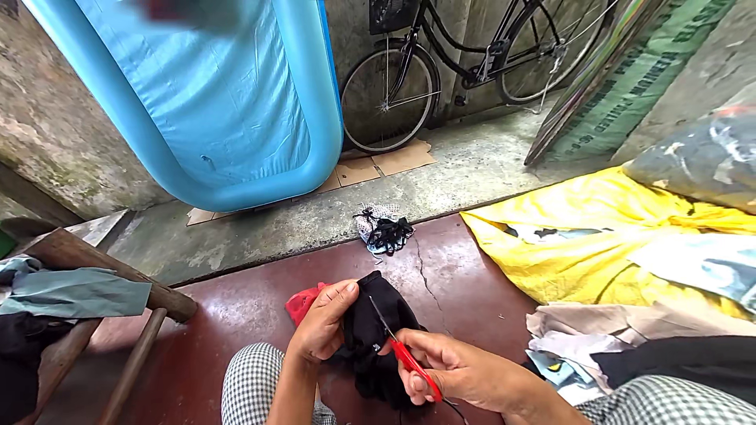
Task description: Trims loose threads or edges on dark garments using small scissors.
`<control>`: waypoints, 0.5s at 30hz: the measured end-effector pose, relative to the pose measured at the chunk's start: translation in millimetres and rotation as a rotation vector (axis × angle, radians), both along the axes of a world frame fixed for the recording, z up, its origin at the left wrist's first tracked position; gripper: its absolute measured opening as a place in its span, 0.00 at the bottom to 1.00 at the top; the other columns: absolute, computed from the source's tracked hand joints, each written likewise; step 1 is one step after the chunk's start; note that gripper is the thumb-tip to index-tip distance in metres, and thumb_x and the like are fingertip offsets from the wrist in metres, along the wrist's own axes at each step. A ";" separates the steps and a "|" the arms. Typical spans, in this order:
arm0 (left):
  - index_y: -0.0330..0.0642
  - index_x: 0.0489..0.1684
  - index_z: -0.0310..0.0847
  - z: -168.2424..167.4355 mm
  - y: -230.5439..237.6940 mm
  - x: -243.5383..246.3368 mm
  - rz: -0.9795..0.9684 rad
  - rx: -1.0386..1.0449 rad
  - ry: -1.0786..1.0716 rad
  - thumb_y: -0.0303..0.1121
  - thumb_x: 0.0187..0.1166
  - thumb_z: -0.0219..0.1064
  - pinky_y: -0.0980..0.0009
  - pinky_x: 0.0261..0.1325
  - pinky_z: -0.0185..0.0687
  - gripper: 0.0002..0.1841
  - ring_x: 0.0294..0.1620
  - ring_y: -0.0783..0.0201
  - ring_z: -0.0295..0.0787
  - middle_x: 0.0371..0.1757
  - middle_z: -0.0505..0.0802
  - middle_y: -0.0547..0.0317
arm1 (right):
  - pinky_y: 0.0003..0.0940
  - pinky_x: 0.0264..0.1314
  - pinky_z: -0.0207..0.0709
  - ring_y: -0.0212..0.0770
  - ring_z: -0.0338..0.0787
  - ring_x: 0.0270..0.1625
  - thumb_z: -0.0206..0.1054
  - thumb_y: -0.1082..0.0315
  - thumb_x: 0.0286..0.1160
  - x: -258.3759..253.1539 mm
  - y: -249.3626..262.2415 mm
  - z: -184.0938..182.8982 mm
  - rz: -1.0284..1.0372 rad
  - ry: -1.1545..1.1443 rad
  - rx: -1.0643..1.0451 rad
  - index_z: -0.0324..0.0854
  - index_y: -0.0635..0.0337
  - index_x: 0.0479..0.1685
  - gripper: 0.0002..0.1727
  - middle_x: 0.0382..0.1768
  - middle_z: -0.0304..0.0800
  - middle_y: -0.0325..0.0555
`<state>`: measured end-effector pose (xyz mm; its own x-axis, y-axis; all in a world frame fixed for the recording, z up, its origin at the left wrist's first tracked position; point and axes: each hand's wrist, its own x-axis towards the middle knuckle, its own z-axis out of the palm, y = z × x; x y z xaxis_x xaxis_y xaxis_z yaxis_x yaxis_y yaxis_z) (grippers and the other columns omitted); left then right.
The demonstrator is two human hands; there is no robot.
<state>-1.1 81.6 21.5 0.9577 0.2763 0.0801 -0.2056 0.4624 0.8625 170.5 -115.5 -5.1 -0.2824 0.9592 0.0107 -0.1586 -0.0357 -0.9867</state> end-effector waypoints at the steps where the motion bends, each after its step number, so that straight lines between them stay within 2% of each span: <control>1: 0.39 0.58 0.85 -0.3 -0.4 0.2 -0.004 0.001 0.000 0.43 0.94 0.50 0.58 0.60 0.89 0.20 0.50 0.59 0.94 0.50 0.94 0.46 | 0.32 0.47 0.85 0.34 0.89 0.41 0.70 0.52 0.80 0.2 0.4 -0.2 0.000 -0.016 0.009 0.75 0.52 0.71 0.25 0.40 0.88 0.41; 3: 0.39 0.59 0.85 -0.8 -0.7 0.3 -0.003 0.001 -0.005 0.43 0.94 0.51 0.58 0.60 0.89 0.20 0.51 0.59 0.94 0.50 0.94 0.46 | 0.30 0.44 0.84 0.33 0.87 0.39 0.71 0.50 0.79 0.1 1.0 -0.7 -0.020 -0.026 0.021 0.76 0.52 0.70 0.25 0.37 0.87 0.40; 6: 0.39 0.57 0.85 -0.4 -0.4 -0.2 0.008 -0.012 -0.012 0.43 0.93 0.51 0.58 0.59 0.90 0.19 0.50 0.59 0.94 0.49 0.94 0.46 | 0.30 0.41 0.87 0.33 0.90 0.36 0.71 0.57 0.79 -1.3 1.0 1.4 -0.055 0.021 -0.002 0.79 0.53 0.68 0.21 0.35 0.88 0.40; 8: 0.39 0.58 0.85 -0.8 0.1 -0.3 -0.003 -0.011 -0.013 0.43 0.93 0.51 0.58 0.59 0.90 0.19 0.50 0.58 0.94 0.49 0.94 0.46 | 0.32 0.42 0.88 0.34 0.91 0.37 0.70 0.58 0.81 -1.0 0.5 3.6 -0.040 0.052 -0.016 0.78 0.53 0.68 0.20 0.36 0.88 0.41; 12: 0.39 0.63 0.85 -2.5 -1.4 -0.6 -0.073 0.032 -0.029 0.43 0.93 0.51 0.59 0.62 0.88 0.20 0.53 0.59 0.93 0.53 0.94 0.47 | 0.37 0.53 0.88 0.36 0.92 0.44 0.70 0.54 0.80 -0.5 -0.5 -0.2 -0.001 0.095 -0.004 0.76 0.51 0.64 0.20 0.40 0.89 0.40; 15: 0.39 0.62 0.85 -4.0 -1.4 0.0 -0.078 0.037 -0.035 0.42 0.94 0.51 0.59 0.62 0.88 0.20 0.53 0.60 0.93 0.52 0.94 0.47 | 0.35 0.52 0.89 0.35 0.92 0.43 0.71 0.55 0.80 0.6 0.2 0.4 -0.009 0.093 -0.001 0.77 0.52 0.63 0.19 0.38 0.89 0.39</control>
